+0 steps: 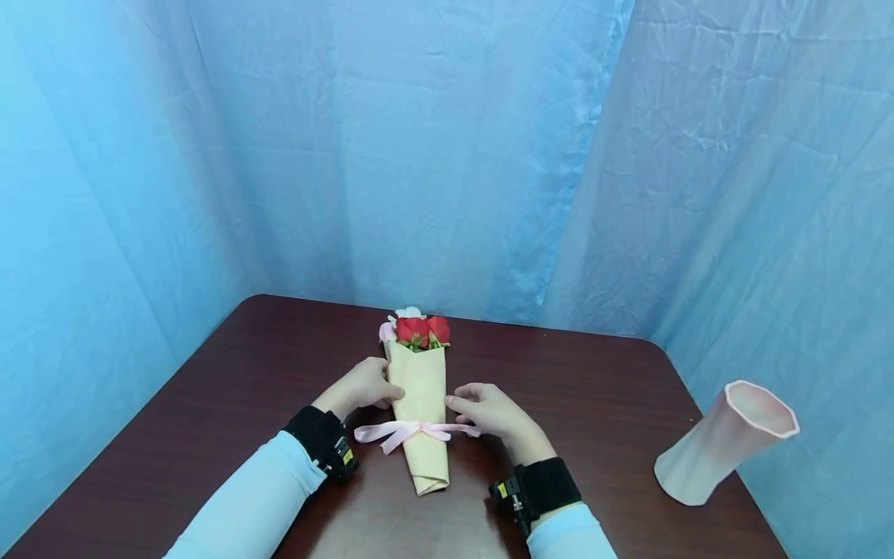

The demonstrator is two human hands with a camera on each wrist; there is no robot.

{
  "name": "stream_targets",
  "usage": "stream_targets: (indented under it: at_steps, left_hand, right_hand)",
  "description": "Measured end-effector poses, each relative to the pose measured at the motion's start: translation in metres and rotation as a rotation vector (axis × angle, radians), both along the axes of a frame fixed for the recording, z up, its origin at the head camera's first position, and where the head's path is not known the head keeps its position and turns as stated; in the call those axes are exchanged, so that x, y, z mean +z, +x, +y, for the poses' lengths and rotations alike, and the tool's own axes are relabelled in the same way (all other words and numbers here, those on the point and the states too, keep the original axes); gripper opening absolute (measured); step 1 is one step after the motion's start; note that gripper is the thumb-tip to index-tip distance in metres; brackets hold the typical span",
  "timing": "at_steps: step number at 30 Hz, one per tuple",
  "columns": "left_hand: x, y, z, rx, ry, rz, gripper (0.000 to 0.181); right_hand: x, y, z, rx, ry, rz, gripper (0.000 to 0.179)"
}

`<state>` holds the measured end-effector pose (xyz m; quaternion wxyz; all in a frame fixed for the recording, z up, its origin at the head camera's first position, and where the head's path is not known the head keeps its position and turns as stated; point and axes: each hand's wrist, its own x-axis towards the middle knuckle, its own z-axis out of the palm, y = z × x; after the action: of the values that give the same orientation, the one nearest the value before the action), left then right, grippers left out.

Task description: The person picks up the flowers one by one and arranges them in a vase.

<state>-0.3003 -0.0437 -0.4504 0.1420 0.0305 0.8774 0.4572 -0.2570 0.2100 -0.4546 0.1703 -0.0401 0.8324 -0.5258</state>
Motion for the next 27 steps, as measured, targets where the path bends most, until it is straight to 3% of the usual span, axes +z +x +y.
stream_targets:
  at_steps: [6, 13, 27]
  left_hand:
    - [0.001, 0.009, 0.002, -0.059, -0.050, 0.030, 0.026]
    - [0.000, 0.017, 0.006, -0.102, -0.045, 0.045, 0.033]
    - [-0.001, 0.022, 0.011, -0.143, -0.092, 0.063, 0.036]
  right_hand:
    - [0.005, 0.010, 0.003, 0.071, 0.048, 0.011, 0.055]
    - [0.011, 0.021, 0.005, 0.105, 0.089, 0.010, 0.050]
    - [0.013, 0.030, 0.014, 0.177, 0.138, 0.032, 0.047]
